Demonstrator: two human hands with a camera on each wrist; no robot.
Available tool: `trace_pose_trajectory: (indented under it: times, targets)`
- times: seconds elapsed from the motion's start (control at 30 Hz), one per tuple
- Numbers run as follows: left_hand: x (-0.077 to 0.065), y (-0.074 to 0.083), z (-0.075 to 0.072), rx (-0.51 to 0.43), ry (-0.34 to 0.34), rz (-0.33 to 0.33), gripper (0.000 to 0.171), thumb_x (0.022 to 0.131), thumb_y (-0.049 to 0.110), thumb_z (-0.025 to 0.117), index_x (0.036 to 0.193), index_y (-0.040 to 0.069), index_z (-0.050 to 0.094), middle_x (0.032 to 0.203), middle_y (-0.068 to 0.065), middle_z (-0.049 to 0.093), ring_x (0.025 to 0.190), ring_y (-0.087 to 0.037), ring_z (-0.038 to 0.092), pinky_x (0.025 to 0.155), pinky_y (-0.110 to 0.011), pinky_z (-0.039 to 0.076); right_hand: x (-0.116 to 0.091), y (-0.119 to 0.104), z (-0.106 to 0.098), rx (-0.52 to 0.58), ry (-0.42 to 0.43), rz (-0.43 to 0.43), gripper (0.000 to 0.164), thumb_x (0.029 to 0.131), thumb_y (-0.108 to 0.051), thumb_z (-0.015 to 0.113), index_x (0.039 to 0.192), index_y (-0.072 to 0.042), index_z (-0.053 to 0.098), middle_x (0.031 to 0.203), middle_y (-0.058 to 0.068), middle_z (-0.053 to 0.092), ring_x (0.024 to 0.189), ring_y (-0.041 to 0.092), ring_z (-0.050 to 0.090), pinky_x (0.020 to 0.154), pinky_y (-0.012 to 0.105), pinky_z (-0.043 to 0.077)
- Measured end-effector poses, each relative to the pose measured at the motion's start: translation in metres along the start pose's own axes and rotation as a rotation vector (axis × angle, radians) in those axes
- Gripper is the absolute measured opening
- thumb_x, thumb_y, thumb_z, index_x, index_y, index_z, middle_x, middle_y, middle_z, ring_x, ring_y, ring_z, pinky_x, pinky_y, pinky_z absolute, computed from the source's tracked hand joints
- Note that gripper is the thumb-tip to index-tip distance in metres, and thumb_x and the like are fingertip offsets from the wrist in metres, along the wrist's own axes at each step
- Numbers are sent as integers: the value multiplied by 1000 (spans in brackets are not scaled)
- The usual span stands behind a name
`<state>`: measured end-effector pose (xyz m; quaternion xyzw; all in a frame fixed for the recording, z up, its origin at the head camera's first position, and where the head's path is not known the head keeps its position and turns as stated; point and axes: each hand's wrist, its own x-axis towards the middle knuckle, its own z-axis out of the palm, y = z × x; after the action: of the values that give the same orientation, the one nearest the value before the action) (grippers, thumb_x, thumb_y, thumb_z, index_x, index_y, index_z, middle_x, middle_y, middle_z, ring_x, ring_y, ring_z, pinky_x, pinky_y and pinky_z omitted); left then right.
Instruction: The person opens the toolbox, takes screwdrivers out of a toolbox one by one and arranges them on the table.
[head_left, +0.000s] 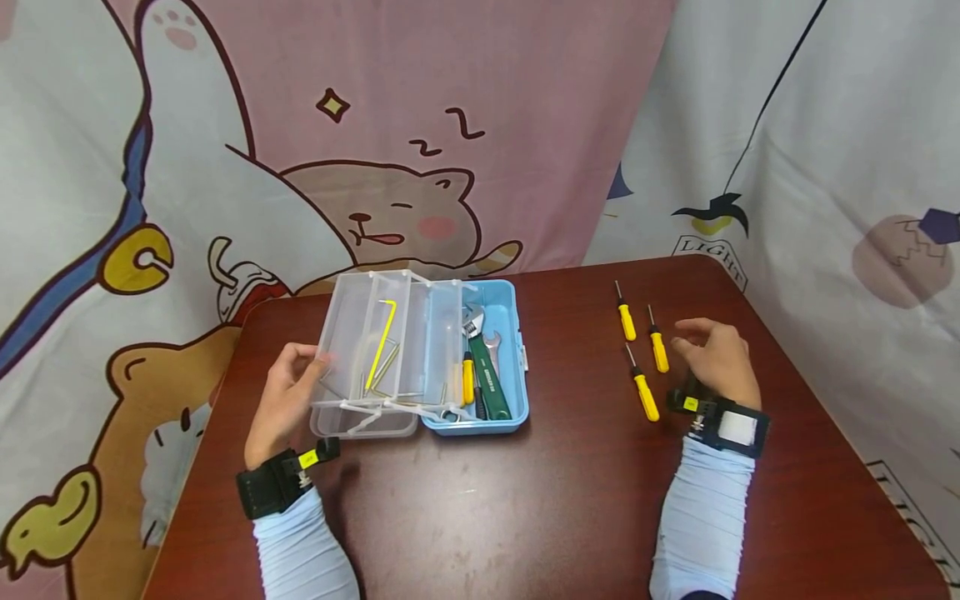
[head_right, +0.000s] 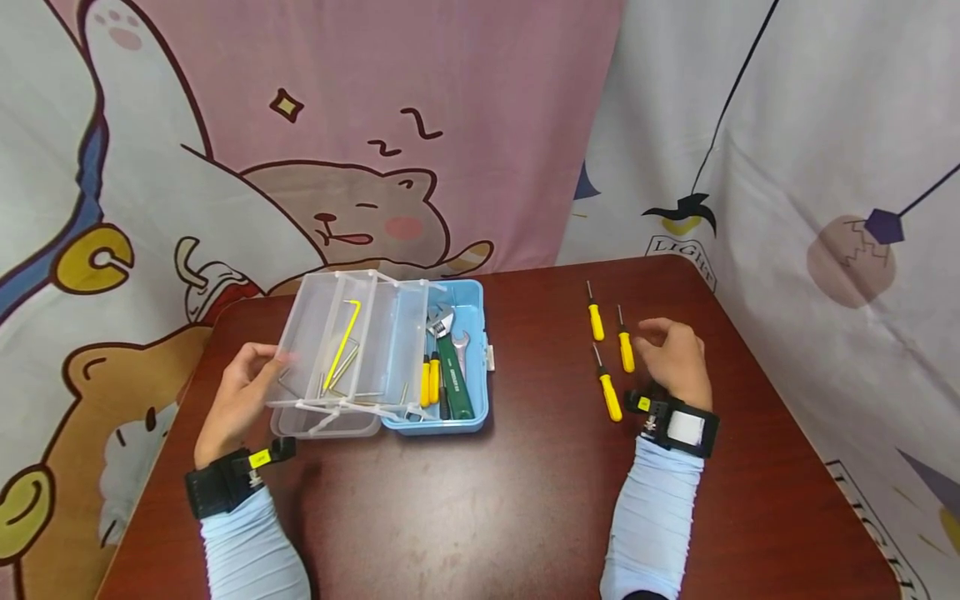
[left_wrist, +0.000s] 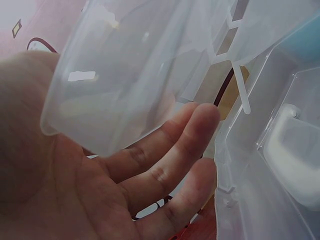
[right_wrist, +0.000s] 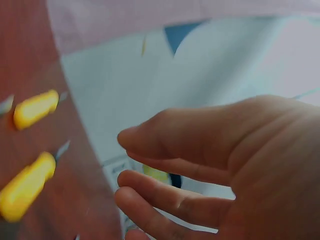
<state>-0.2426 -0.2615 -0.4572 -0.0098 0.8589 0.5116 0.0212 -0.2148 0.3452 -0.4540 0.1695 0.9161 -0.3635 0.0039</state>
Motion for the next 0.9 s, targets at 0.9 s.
trace_pose_trajectory:
  times: [0.9]
  targets:
    - [0, 3, 2, 1, 5, 21, 48, 110, 43, 52, 137, 3, 49, 132, -19, 60, 107, -20, 58, 83, -26, 51, -23, -185, 116, -42, -244, -622, 31, 99, -13, 72, 129, -6, 74, 133, 15, 67, 118, 36, 67, 92, 48, 60]
